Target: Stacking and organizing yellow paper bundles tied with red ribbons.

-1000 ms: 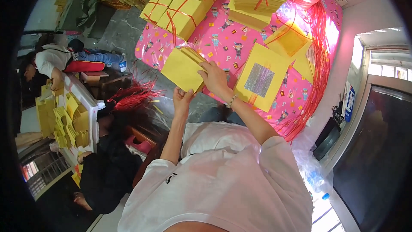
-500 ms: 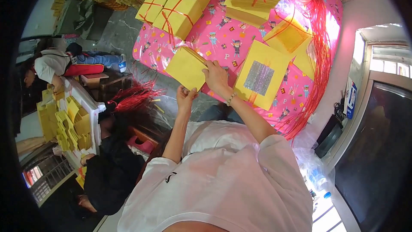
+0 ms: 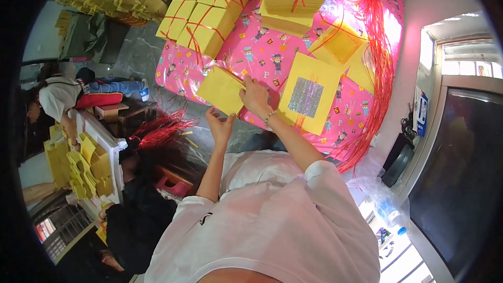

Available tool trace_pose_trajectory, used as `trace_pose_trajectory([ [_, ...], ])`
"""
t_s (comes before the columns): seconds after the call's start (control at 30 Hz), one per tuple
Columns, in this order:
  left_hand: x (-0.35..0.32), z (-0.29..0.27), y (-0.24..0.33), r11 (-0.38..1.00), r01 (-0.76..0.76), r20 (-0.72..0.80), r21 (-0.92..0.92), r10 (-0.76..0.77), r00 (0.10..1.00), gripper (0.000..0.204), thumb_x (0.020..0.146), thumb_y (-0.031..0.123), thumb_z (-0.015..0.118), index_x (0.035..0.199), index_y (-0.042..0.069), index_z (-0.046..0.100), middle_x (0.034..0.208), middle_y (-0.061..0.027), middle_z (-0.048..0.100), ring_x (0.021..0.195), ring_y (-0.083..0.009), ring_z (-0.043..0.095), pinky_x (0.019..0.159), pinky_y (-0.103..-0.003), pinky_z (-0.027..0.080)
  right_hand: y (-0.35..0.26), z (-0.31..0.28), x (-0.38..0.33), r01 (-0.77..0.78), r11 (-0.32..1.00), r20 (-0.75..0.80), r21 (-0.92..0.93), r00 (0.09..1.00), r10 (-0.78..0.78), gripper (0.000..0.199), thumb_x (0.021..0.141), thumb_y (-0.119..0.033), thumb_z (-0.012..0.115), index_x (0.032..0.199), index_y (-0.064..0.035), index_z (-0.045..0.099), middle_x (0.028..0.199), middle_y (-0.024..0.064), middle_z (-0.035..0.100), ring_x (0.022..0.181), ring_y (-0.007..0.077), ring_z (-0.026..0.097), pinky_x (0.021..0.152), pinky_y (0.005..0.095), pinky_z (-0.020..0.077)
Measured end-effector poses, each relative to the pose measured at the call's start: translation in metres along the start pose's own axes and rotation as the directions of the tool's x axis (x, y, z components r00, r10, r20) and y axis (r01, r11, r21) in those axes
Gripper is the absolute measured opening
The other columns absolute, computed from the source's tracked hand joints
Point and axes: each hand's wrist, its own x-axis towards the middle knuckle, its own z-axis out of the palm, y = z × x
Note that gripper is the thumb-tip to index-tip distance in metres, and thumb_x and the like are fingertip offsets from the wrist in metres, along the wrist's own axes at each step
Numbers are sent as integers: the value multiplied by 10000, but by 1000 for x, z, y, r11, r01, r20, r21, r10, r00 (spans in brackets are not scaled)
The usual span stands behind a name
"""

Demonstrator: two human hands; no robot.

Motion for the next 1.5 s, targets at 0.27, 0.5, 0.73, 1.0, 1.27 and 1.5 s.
trace_pose_trajectory([
  [0.27,16,-10,19,589,-660,312,466,588,746,809,680,44,705,1386,42,310,1385,-248,319,1255,-416,318,1046,-485,281,-3,1,0,-53,997,20,-58,998,54,279,796,-233,614,989,-59,513,949,148,596,847,349,609,718,463,488],
  [0.5,26,-7,6,649,-616,387,448,480,787,733,679,6,675,1350,79,392,1413,-219,311,1286,-429,278,1057,-482,276,-6,9,-5,-30,996,-4,-84,1000,30,351,790,-226,628,1054,-48,479,935,181,569,823,389,610,675,504,498],
  [0.73,30,-2,0,662,-669,409,338,537,738,772,697,-12,641,1394,109,331,1451,-224,234,1325,-446,208,1081,-499,209,11,5,-10,-72,996,-93,45,993,76,291,811,-249,637,981,-44,521,992,176,539,846,394,591,694,477,491],
  [1.0,30,-3,6,637,-653,389,409,525,757,740,677,21,670,1351,97,375,1428,-209,285,1292,-442,260,1057,-505,257,8,-4,-16,-57,997,-83,50,995,61,324,812,-232,640,1023,-32,496,1004,190,524,855,402,586,689,476,492],
  [1.27,24,-11,16,637,-624,384,453,492,781,760,661,143,726,1335,106,376,1394,-219,324,1230,-421,325,1024,-505,275,33,-63,-69,136,943,-309,304,950,-37,248,830,-134,624,1042,-35,542,985,143,539,749,271,633,644,361,509],
  [1.5,23,-11,30,647,-600,334,471,498,800,712,712,330,713,1301,73,408,1355,-214,364,1210,-403,338,1000,-494,288,102,-107,-117,115,942,-471,316,880,51,225,814,-56,615,1027,-44,543,940,130,557,757,238,631,625,337,508],
])
